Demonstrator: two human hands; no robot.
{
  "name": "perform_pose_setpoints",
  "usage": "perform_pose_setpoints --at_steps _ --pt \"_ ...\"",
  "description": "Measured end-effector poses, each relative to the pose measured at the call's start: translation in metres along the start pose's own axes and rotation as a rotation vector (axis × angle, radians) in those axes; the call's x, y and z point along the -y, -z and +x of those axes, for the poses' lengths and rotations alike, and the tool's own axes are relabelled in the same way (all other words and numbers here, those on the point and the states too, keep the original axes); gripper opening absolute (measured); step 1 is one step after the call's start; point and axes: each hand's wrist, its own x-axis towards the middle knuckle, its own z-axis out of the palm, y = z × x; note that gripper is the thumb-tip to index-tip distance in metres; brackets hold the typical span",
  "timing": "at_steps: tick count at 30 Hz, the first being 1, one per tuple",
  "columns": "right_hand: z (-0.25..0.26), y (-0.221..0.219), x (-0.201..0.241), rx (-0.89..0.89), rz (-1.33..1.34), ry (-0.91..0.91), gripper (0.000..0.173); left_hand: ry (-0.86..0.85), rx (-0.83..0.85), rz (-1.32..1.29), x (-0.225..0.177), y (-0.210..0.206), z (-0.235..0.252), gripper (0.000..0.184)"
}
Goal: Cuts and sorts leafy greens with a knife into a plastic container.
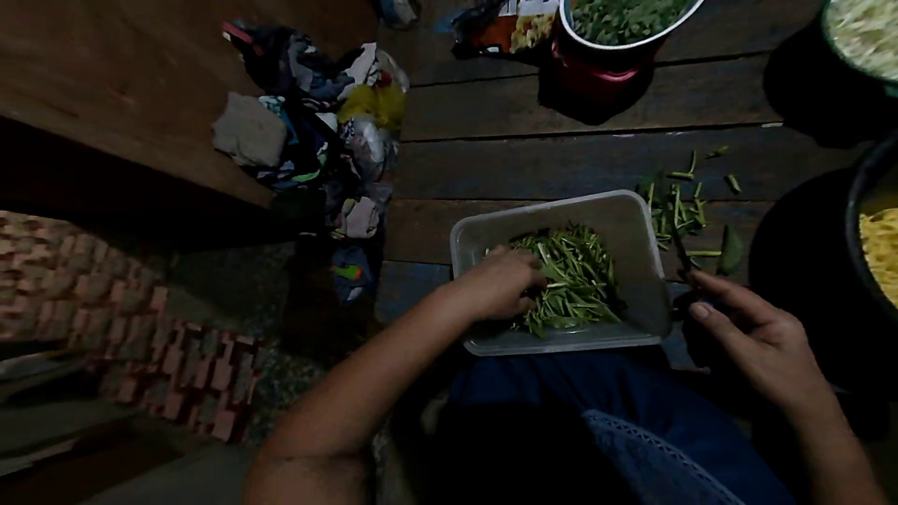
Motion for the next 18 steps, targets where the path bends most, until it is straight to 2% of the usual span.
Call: perform_pose_setpoints --at_steps 2,4,6,7,9,12,13,15,18 --pt "0.006 -0.001 0.003 0.033 -0.001 -0.048 0.047 0.010 -0.158 -0.156 0.001 -0.001 -0.030 0.024" --pt "0.013 -0.001 0.009 0.071 0.004 -0.110 0.056 0.076 -0.449 -0.310 0.004 -0.010 -0.054 0.025" --pt "0.022 0.004 0.021 0.097 0.012 -0.105 0.057 0.279 -0.709 -0.445 0.010 -0.022 -0.072 0.036" --pt "0.026 0.008 0.030 0.090 0.045 -0.085 0.055 0.416 -0.744 -0.532 0.014 -0.026 -0.079 0.048" --pt "0.035 0.019 0.047 0.060 0.167 -0.024 0.052 0.621 -0.592 -0.778 0.019 -0.038 -0.085 0.066" --pt "0.040 0.026 0.052 -0.023 0.340 -0.025 0.032 0.677 -0.300 -1.170 0.013 -0.057 -0.077 0.060" --pt "0.040 0.024 0.044 -0.050 0.352 -0.076 0.025 0.700 -0.282 -1.267 0.011 -0.062 -0.071 0.055" --pt "0.036 0.017 0.022 -0.078 0.358 -0.187 0.022 0.702 -0.304 -1.383 0.011 -0.065 -0.063 0.051" --pt "0.033 0.016 0.008 -0.136 0.309 -0.241 0.027 0.705 -0.399 -1.527 0.007 -0.058 -0.051 0.048"
